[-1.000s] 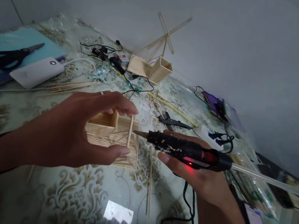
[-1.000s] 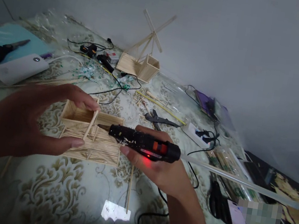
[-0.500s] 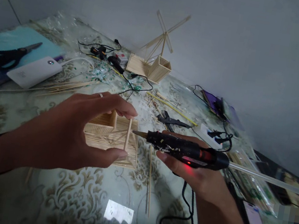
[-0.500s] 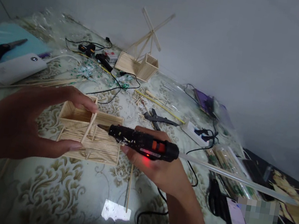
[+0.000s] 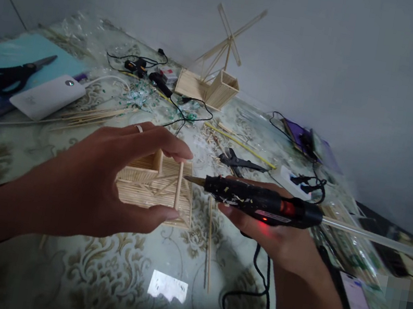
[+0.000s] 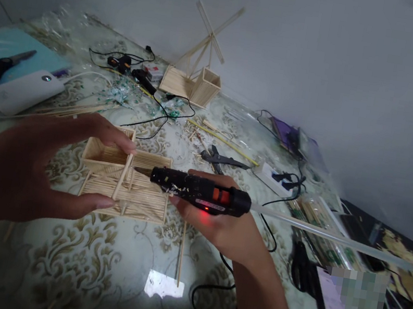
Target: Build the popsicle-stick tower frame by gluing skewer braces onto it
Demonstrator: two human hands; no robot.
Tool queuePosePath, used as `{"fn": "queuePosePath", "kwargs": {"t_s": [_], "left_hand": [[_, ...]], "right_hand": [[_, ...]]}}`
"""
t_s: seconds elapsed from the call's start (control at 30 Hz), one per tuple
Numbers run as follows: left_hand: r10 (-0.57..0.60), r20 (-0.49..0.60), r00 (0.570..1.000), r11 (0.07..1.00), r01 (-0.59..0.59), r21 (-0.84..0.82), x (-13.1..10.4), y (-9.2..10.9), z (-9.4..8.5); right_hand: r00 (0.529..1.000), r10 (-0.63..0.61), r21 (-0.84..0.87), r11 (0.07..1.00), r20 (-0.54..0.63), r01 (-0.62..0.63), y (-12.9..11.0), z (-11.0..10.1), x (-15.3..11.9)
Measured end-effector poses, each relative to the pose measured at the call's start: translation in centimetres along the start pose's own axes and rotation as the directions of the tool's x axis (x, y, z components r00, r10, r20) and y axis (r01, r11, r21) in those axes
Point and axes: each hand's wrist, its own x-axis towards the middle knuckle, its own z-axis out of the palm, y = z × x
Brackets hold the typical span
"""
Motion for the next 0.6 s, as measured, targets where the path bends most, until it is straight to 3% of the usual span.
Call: {"fn": "queuePosePath", "kwargs": {"t_s": [0.27,0.6], "left_hand": [[-0.005,0.002,1.0,1.0,0.005,0.03,0.06,-0.14,-0.05],[0.012,0.023,1.0,1.0,-0.013,0.027,0.02,0.0,-0.58]], "right_hand": [[1.0,-0.009,0.035,0.999,0.008,0.009,1.01,-0.33,-0.03],[0.996,-0.087,-0.051,0.995,-0.026,0.086,0.33,-0.19,-0.15]]}}
